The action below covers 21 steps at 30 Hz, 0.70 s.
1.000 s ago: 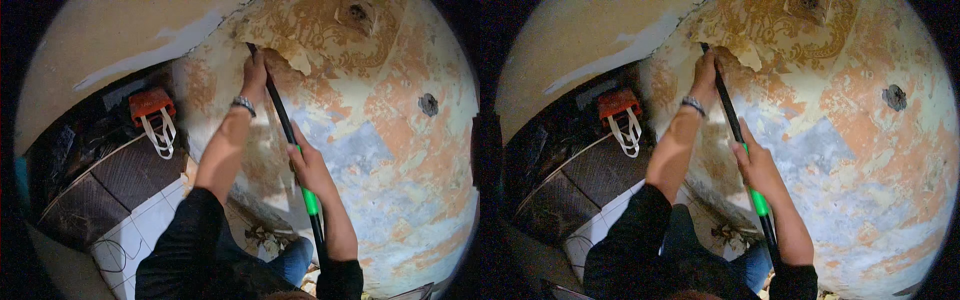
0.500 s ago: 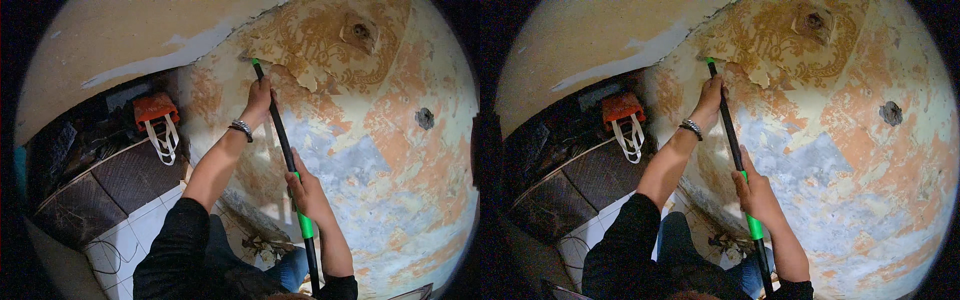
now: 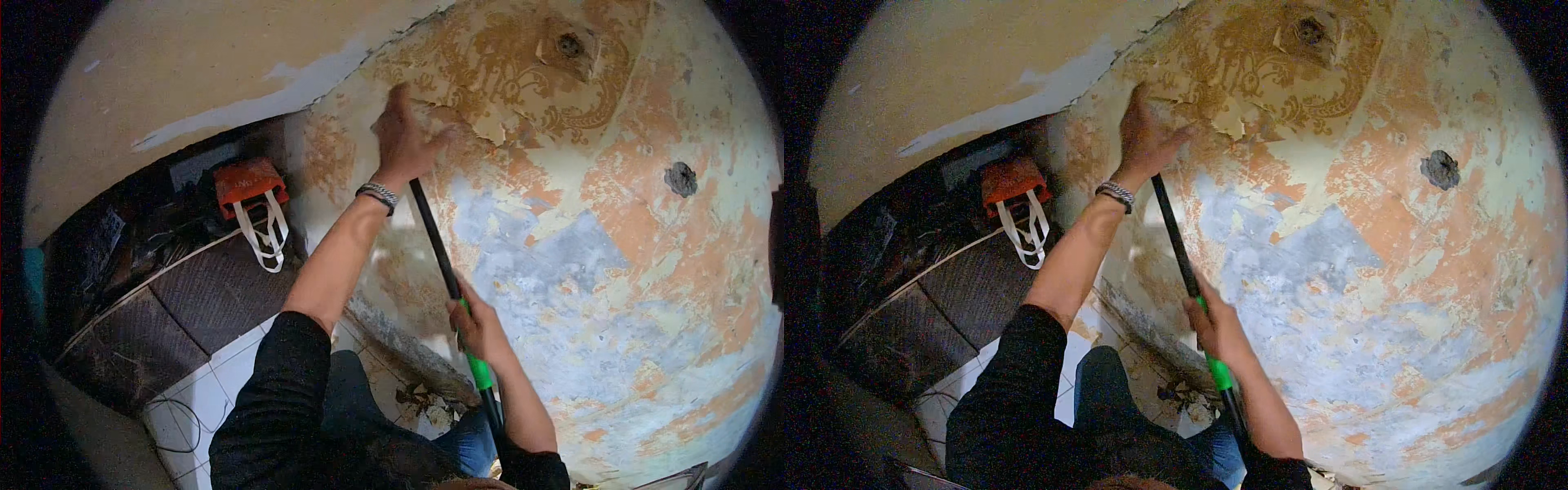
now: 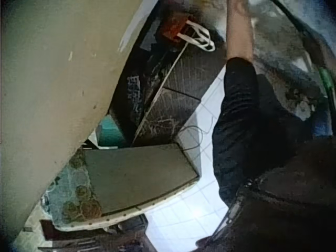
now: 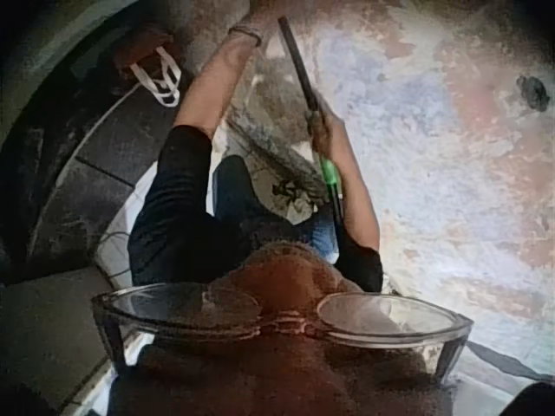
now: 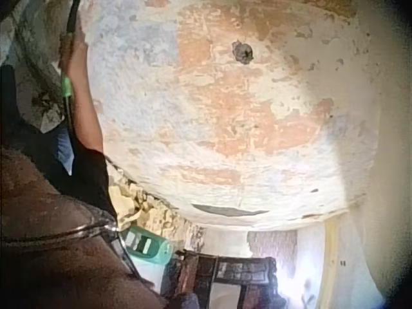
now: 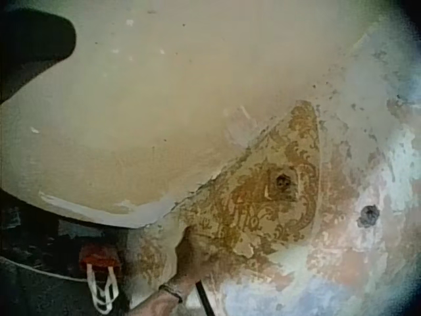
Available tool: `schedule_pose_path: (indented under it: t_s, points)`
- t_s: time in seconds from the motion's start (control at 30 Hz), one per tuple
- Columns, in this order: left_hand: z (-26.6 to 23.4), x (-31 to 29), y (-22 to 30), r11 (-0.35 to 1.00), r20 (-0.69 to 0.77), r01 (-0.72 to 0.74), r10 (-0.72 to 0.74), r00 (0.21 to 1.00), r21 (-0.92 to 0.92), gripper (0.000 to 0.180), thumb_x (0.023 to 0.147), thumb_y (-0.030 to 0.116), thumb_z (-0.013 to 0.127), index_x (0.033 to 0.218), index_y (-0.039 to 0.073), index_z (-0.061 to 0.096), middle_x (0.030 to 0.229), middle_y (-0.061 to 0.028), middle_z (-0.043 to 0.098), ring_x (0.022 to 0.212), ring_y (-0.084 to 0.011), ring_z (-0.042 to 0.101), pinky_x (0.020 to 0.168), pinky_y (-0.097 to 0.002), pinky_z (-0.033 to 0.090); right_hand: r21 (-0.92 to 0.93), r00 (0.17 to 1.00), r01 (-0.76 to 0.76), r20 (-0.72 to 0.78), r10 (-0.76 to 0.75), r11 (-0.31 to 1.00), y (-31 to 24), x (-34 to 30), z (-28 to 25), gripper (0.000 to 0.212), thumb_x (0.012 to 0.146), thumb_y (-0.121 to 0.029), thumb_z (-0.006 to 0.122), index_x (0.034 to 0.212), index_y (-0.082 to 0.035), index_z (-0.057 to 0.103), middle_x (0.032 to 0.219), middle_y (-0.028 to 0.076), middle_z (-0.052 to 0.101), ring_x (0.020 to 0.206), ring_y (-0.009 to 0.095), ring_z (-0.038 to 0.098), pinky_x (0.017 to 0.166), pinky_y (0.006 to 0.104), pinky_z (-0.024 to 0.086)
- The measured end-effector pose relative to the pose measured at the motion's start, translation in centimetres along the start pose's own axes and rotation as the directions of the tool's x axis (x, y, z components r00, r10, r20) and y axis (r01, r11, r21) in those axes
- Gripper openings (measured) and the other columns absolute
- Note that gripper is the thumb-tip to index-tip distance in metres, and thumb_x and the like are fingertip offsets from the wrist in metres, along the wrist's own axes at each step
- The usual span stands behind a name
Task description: Scraping old wallpaper and debris from a wall using a long-handled scraper.
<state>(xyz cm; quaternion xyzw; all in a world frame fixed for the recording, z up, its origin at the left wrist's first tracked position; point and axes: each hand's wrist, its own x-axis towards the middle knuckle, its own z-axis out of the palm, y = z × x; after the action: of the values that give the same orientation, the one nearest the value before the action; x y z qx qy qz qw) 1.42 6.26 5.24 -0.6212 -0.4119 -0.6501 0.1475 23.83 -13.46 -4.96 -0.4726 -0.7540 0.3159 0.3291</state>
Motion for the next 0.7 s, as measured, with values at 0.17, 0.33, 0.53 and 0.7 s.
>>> schedule_pose_path:
  t_s: [0.17, 0.33, 0.53, 0.7]
  points:
    - [2.5, 3.3, 2.3, 0.958, -0.006, -0.246, 0.250, 0.968, 0.146, 0.103, 0.073, 0.049, 0.074, 0.144, -0.001, 0.018, 0.145, -0.0271, 0.026, 0.134, -0.0416, 0.028, 0.112, -0.0508, 0.019, -0.071, 0.999, -0.010, 0.049, 0.013, 0.997, 5.3, -4.0, 1.5, 0.054, 0.095, -0.020, 0.054, 0.144, -0.010, 0.035, 0.104, 0.016, 0.061, 0.090, 0.022, 0.059, 0.084, 0.0297, 0.046]
    - [2.6, 5.5, 0.3, 0.913, 0.007, -0.366, 0.371, 0.929, 0.179, 0.085, 0.074, 0.040, 0.074, 0.138, 0.000, 0.035, 0.142, -0.0217, 0.035, 0.129, -0.0389, 0.035, 0.108, -0.0496, 0.026, 0.189, 0.985, -0.161, 0.087, 0.146, 0.969, 5.2, -9.1, 1.1, 0.057, 0.093, -0.015, 0.056, 0.144, -0.004, 0.034, 0.123, 0.019, 0.055, 0.105, 0.021, 0.054, 0.092, 0.0286, 0.040]
    - [1.5, 8.9, -3.3, 0.993, -0.249, -0.082, 0.100, 0.963, 0.081, 0.035, 0.086, 0.017, 0.061, 0.114, -0.002, 0.056, 0.106, -0.0252, 0.059, 0.100, -0.0390, 0.057, 0.089, -0.0467, 0.044, 0.202, 0.974, -0.203, 0.139, 0.177, 0.958, 4.5, -12.2, 0.4, 0.061, 0.089, -0.008, 0.056, 0.145, -0.001, 0.031, 0.088, 0.010, 0.061, 0.079, 0.014, 0.056, 0.073, 0.0268, 0.045]
    - [-3.6, 7.0, -7.8, 0.870, -0.342, 0.218, -0.388, 0.856, -0.441, 0.034, 0.094, 0.013, 0.047, 0.123, -0.005, 0.050, 0.112, -0.0232, 0.060, 0.107, -0.0389, 0.055, 0.093, -0.0432, 0.042, 0.344, 0.963, -0.259, 0.166, 0.213, 0.903, 3.3, -12.6, -0.3, 0.066, 0.090, -0.008, 0.052, 0.149, -0.003, 0.022, 0.067, 0.004, 0.055, 0.051, 0.013, 0.054, 0.049, 0.0269, 0.043]
